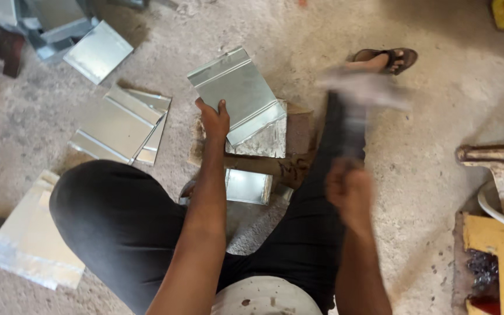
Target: The person sits on the floor and uses a hammer to repeatedly strike a rectangular metal sheet placed on a wooden block. The person holds the sheet with one hand and hammers it with the other, occasionally adjusting the sheet's position.
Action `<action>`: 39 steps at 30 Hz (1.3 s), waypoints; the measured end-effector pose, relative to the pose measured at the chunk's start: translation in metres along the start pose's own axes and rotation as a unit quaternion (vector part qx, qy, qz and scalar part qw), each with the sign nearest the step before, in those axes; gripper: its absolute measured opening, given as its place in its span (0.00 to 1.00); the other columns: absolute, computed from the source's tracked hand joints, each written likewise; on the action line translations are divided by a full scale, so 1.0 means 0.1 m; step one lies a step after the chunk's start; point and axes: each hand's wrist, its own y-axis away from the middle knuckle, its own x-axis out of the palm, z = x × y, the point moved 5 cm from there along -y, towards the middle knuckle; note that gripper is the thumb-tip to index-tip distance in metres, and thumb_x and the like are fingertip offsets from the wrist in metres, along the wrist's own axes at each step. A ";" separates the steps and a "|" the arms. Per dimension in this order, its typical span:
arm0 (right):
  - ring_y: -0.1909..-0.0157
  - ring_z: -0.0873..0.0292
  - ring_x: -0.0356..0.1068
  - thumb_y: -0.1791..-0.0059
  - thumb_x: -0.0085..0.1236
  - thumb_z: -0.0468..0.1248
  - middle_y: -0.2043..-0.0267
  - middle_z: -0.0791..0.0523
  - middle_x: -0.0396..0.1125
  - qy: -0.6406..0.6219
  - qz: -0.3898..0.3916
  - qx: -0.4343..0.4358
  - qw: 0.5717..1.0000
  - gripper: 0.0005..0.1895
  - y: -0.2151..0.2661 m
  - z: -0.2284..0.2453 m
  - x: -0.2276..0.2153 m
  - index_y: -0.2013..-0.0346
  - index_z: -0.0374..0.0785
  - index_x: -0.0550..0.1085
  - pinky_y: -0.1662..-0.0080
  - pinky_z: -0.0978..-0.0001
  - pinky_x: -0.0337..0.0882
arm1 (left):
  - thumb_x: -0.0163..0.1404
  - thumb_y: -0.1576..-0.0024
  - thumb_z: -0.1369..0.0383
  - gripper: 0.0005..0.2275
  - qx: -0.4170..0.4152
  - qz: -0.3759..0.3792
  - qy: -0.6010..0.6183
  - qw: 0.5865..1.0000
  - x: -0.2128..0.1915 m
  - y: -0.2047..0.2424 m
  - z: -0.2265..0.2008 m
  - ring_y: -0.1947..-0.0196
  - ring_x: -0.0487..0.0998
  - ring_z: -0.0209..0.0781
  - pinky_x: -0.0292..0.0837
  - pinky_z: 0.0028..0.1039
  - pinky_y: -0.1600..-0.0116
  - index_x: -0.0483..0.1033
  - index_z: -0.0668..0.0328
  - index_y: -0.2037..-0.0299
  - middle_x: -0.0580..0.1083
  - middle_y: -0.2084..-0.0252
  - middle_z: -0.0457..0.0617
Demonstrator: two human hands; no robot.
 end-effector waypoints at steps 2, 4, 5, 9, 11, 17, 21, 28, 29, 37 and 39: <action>0.87 0.65 0.48 0.46 0.49 0.67 0.82 0.59 0.54 -0.103 -0.057 -0.149 0.982 0.32 -0.04 0.56 -0.21 0.64 0.38 0.65 0.83 0.74 0.49 | 0.53 0.39 0.72 0.26 -0.033 0.002 -0.008 0.999 -0.07 0.02 0.00 0.44 0.76 0.69 0.68 0.44 0.40 0.51 0.75 0.36 0.73 0.45 0.74; 0.88 0.67 0.44 0.48 0.45 0.70 0.84 0.59 0.52 -0.154 -0.158 -0.256 0.941 0.32 -0.02 0.64 -0.22 0.62 0.43 0.61 0.83 0.73 0.48 | 0.52 0.38 0.73 0.26 -0.037 0.006 0.007 0.999 -0.09 0.03 -0.02 0.44 0.77 0.67 0.68 0.44 0.40 0.50 0.76 0.37 0.72 0.45 0.74; 0.88 0.68 0.42 0.49 0.43 0.71 0.85 0.59 0.52 -0.172 -0.188 -0.305 0.918 0.32 -0.02 0.55 -0.21 0.62 0.45 0.59 0.83 0.73 0.47 | 0.51 0.38 0.73 0.26 -0.039 0.008 0.017 0.999 -0.07 0.02 -0.02 0.43 0.77 0.67 0.69 0.44 0.39 0.49 0.76 0.37 0.72 0.45 0.74; 0.80 0.68 0.54 0.45 0.45 0.60 0.77 0.60 0.59 -0.066 -0.190 -0.288 0.936 0.22 -0.13 -0.62 0.16 0.61 0.44 0.66 0.76 0.74 0.57 | 0.52 0.39 0.73 0.26 -0.027 -0.001 0.005 1.000 -0.05 0.01 0.04 0.43 0.76 0.67 0.69 0.44 0.39 0.50 0.76 0.36 0.72 0.45 0.75; 0.76 0.68 0.59 0.44 0.45 0.55 0.74 0.60 0.63 0.066 -0.086 -0.173 0.979 0.18 -0.15 -1.21 0.40 0.61 0.43 0.69 0.73 0.75 0.62 | 0.52 0.39 0.73 0.27 -0.009 -0.001 0.002 1.000 -0.04 0.00 0.08 0.43 0.75 0.69 0.68 0.45 0.39 0.49 0.75 0.35 0.71 0.43 0.76; 0.83 0.71 0.56 0.43 0.42 0.61 0.80 0.62 0.60 0.051 0.011 0.111 0.992 0.27 -0.11 -0.71 0.20 0.68 0.41 0.69 0.81 0.77 0.56 | 0.52 0.37 0.69 0.27 -0.090 0.000 -0.074 0.993 -0.02 0.01 0.07 0.46 0.75 0.73 0.68 0.50 0.42 0.49 0.71 0.34 0.73 0.46 0.76; 0.83 0.70 0.52 0.43 0.45 0.65 0.80 0.62 0.56 -0.066 -0.065 -0.124 0.988 0.29 -0.14 0.09 0.06 0.67 0.43 0.67 0.81 0.76 0.52 | 0.50 0.38 0.72 0.27 -0.091 -0.030 -0.052 0.994 -0.04 0.07 -0.14 0.49 0.78 0.71 0.71 0.48 0.45 0.48 0.73 0.34 0.74 0.50 0.76; 0.79 0.68 0.60 0.42 0.47 0.55 0.78 0.61 0.62 0.086 -0.015 -0.068 0.994 0.20 -0.37 -1.39 0.44 0.68 0.45 0.69 0.77 0.76 0.59 | 0.50 0.37 0.71 0.27 -0.109 -0.028 -0.054 0.992 -0.06 0.08 -0.22 0.51 0.79 0.70 0.72 0.46 0.47 0.48 0.75 0.33 0.75 0.52 0.75; 0.79 0.68 0.62 0.41 0.46 0.53 0.78 0.61 0.63 0.077 0.013 0.031 0.996 0.19 -0.42 -1.50 0.41 0.69 0.45 0.70 0.76 0.76 0.61 | 0.50 0.38 0.72 0.27 -0.099 -0.032 -0.046 0.993 -0.06 0.08 -0.21 0.51 0.79 0.69 0.73 0.46 0.47 0.48 0.74 0.34 0.75 0.52 0.75; 0.81 0.69 0.53 0.40 0.41 0.60 0.79 0.60 0.57 -0.052 -0.036 -0.056 0.996 0.28 -0.30 -0.75 0.24 0.70 0.40 0.66 0.77 0.77 0.53 | 0.52 0.38 0.71 0.26 -0.051 -0.049 -0.050 0.996 -0.04 0.08 -0.09 0.48 0.78 0.72 0.72 0.48 0.46 0.51 0.74 0.35 0.74 0.49 0.76; 0.79 0.68 0.56 0.40 0.40 0.60 0.77 0.60 0.58 -0.072 -0.107 -0.122 0.984 0.28 -0.32 -1.07 0.36 0.69 0.39 0.66 0.76 0.76 0.55 | 0.51 0.38 0.71 0.27 -0.063 -0.042 -0.052 0.996 -0.06 0.06 -0.09 0.48 0.77 0.72 0.72 0.48 0.46 0.50 0.75 0.35 0.74 0.49 0.77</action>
